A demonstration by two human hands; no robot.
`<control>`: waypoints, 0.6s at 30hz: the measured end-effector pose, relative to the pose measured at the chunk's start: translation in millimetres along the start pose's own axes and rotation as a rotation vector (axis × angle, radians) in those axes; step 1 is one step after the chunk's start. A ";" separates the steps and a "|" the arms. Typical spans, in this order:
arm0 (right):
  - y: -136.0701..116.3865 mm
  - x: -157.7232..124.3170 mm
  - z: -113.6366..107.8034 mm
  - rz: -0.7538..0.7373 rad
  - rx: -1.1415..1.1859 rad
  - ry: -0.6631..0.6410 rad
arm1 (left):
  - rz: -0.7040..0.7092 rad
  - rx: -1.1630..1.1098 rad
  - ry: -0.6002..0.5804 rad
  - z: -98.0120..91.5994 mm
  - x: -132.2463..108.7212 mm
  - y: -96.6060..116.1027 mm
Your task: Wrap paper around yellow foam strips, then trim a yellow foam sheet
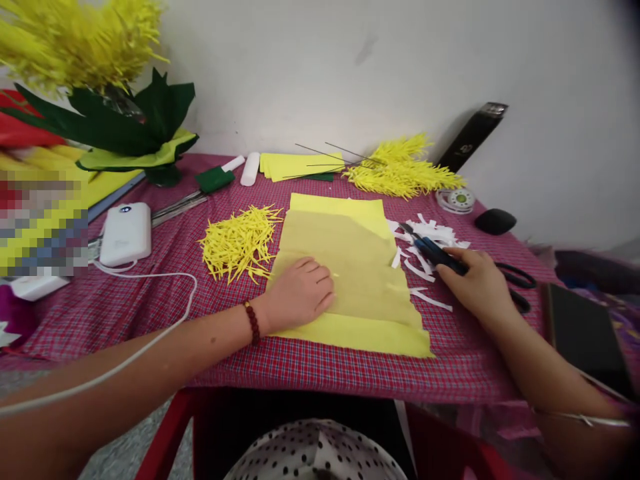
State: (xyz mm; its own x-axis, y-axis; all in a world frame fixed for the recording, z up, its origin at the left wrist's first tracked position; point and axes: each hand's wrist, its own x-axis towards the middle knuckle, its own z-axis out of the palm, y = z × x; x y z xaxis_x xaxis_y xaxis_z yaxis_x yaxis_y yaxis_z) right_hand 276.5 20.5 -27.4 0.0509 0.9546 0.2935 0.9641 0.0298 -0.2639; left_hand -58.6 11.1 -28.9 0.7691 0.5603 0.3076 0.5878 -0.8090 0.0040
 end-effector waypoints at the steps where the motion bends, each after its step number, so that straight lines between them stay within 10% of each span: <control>1: 2.2 2.4 -0.1 -0.006 -0.003 -0.008 | 0.002 -0.005 -0.003 -0.2 0.3 0.0; 8: -25.0 -20.3 -18.9 -0.108 0.025 0.004 | 0.013 -0.020 -0.043 -2.6 1.3 -1.3; 12: -65.8 -55.7 -26.1 -0.335 0.287 -0.363 | 0.045 -0.023 0.004 -3.5 -1.3 -3.9; 18: -88.2 -71.4 -23.6 -0.420 0.119 -0.451 | 0.107 -0.044 0.105 -10.2 -3.5 -3.3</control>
State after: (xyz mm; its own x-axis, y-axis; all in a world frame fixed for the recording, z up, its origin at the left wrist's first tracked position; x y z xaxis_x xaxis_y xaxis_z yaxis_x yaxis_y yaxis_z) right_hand 194.0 -57.3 -3.3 -0.4660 0.8847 -0.0151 0.8411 0.4376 -0.3181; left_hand -65.8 10.1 -20.3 0.7947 0.4506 0.4067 0.4905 -0.8714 0.0070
